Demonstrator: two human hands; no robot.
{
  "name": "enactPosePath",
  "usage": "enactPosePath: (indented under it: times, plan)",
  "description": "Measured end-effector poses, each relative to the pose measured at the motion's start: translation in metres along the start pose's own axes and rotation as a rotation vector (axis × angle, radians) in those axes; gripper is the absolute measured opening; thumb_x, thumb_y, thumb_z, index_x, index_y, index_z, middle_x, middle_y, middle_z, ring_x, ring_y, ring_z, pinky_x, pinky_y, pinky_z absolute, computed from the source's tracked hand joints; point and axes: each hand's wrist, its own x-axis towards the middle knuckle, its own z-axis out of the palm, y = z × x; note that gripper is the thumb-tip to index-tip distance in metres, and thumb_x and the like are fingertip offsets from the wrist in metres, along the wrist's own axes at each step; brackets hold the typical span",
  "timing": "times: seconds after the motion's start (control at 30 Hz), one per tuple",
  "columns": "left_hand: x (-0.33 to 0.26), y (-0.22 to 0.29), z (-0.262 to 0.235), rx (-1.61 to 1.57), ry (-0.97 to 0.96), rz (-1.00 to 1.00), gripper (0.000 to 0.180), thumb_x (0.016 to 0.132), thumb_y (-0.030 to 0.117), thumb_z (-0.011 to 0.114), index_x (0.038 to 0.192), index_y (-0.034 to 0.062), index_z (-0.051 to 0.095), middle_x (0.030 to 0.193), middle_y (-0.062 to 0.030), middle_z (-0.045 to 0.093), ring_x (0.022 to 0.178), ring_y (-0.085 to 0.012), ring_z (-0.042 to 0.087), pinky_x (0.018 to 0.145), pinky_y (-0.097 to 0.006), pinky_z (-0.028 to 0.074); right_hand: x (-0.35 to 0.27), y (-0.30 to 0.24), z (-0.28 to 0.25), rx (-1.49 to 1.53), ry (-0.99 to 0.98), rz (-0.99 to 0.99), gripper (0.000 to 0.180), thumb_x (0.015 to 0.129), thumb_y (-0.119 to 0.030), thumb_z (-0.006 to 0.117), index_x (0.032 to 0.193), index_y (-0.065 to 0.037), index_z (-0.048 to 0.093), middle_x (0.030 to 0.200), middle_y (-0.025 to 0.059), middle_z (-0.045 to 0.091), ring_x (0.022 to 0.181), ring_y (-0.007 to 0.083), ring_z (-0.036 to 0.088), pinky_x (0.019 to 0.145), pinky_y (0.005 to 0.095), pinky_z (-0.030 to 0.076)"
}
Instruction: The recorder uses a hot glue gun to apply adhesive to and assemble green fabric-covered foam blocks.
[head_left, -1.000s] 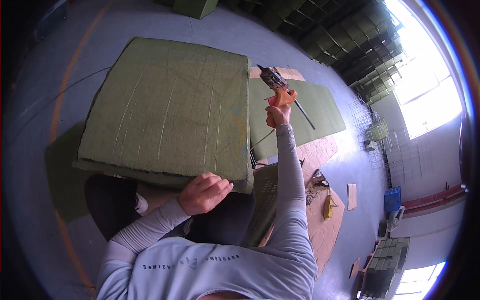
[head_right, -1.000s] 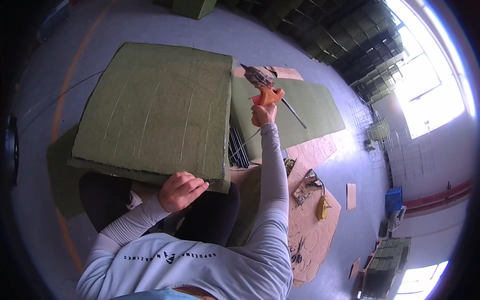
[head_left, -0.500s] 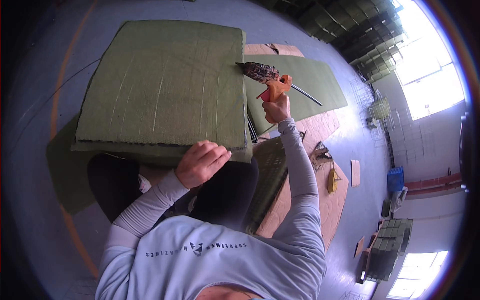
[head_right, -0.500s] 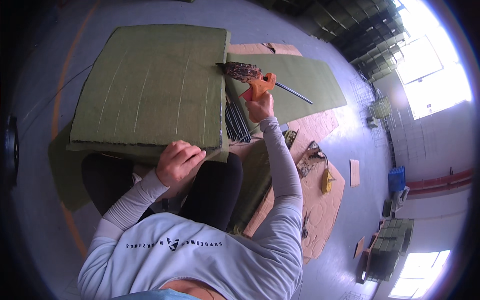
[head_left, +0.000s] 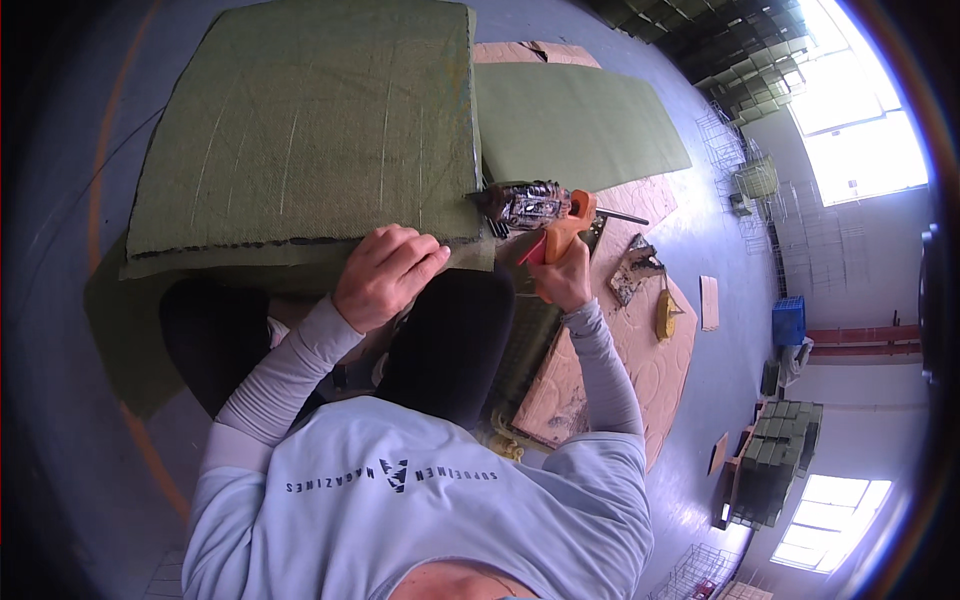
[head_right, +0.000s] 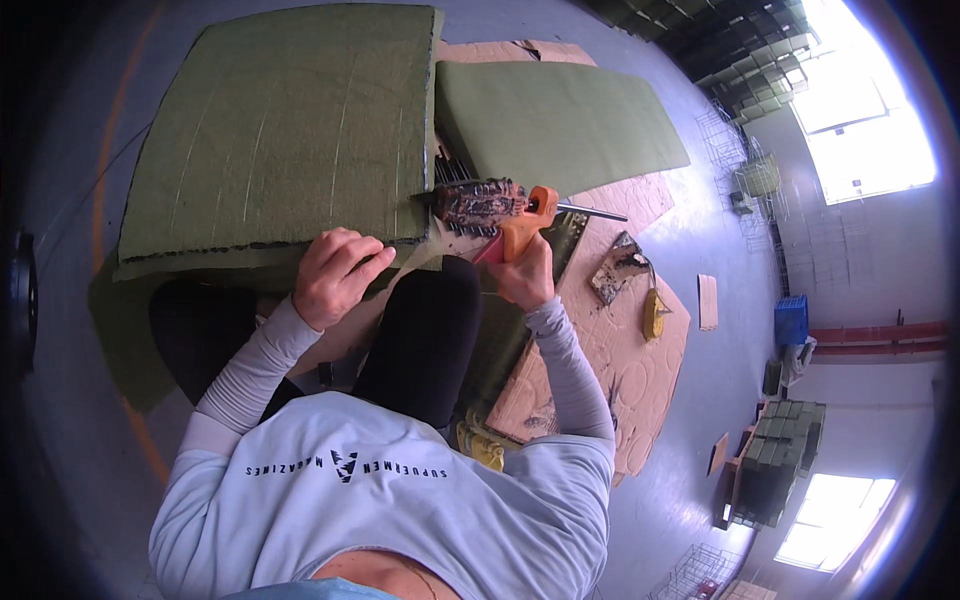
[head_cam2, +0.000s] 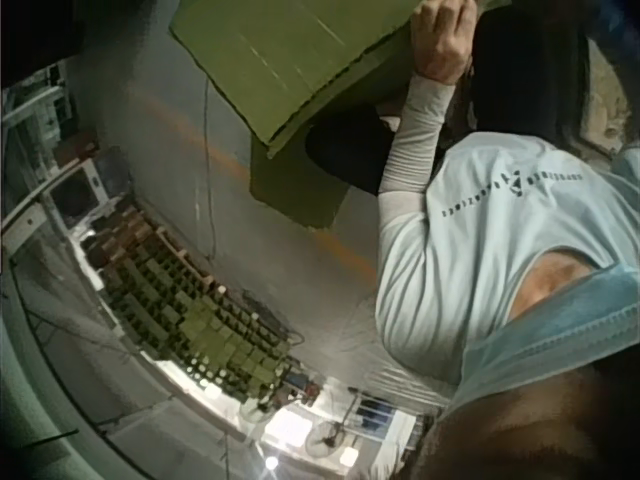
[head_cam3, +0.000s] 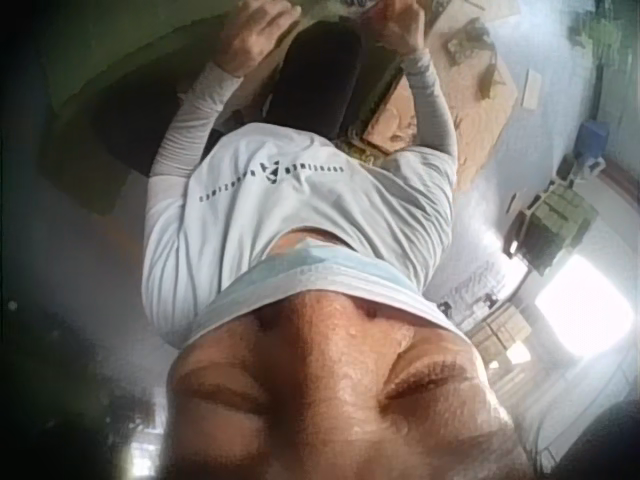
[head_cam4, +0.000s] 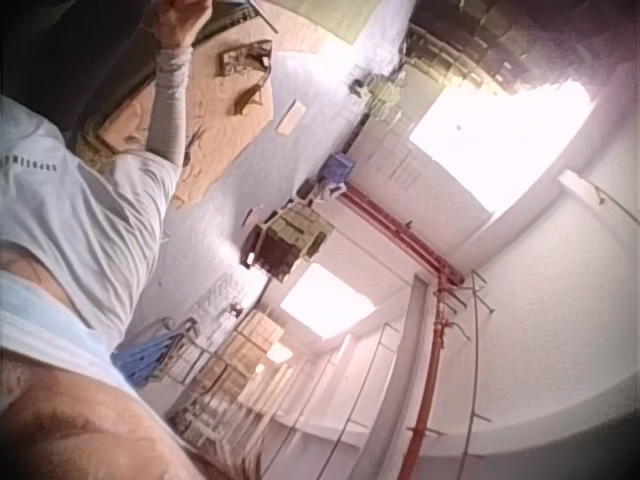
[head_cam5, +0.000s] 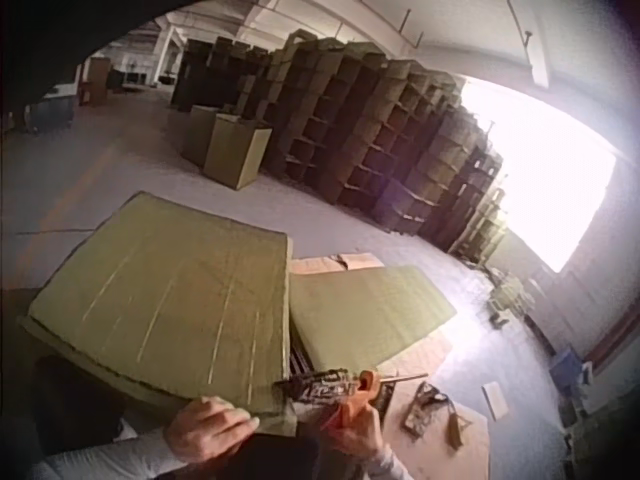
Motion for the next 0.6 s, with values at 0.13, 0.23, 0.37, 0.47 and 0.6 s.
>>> enactPosePath:
  times: [0.13,0.23,0.37,0.47,0.6]
  plan:
    - [0.000,0.000,0.000,0.004,0.000,0.002,0.027,0.075,0.007,0.071,0.101,0.0003,0.069,0.099,-0.0056,0.059,0.093,-0.0218,0.058,0.080,-0.036,0.050,-0.026,0.003,-0.001,0.039,0.011,0.050,0.038,0.060,-0.004,0.074,0.096,0.003,0.062,0.076,0.0100,0.065,0.070,0.0188,0.065,0.066,0.0331,0.052]
    - [0.001,0.000,0.000,0.008,-0.005,0.004,0.026,0.075,0.007,0.071,0.101,0.0008,0.069,0.099,-0.0052,0.058,0.092,-0.0213,0.058,0.080,-0.036,0.050,-0.041,0.007,-0.004,-0.033,0.066,0.021,0.040,0.060,-0.002,0.074,0.098,0.003,0.061,0.075,0.0087,0.064,0.068,0.0164,0.063,0.064,0.0325,0.052]
    - [0.001,0.000,-0.001,0.017,-0.011,0.010,0.024,0.077,0.007,0.071,0.100,0.0015,0.069,0.098,-0.0046,0.058,0.091,-0.0206,0.057,0.080,-0.036,0.050,-0.059,0.005,-0.009,0.003,0.074,0.055,0.039,0.062,-0.002,0.074,0.098,0.004,0.060,0.075,0.0080,0.064,0.062,0.0150,0.062,0.056,0.0310,0.050]
    - [0.001,-0.001,0.000,0.018,-0.003,0.013,0.023,0.078,0.008,0.071,0.100,0.0020,0.069,0.097,-0.0043,0.057,0.091,-0.0202,0.057,0.079,-0.035,0.050,-0.070,0.002,-0.010,0.063,0.104,0.159,0.040,0.063,-0.004,0.075,0.098,0.004,0.059,0.075,0.0082,0.063,0.058,0.0145,0.060,0.051,0.0304,0.049]
    - [0.001,0.000,0.001,0.020,-0.003,0.004,0.023,0.078,0.008,0.072,0.100,0.0025,0.069,0.097,-0.0041,0.058,0.091,-0.0200,0.057,0.078,-0.035,0.049,-0.071,0.008,-0.005,0.082,0.159,0.110,0.042,0.063,-0.005,0.076,0.100,0.004,0.058,0.075,0.0085,0.063,0.057,0.0147,0.060,0.050,0.0302,0.048]
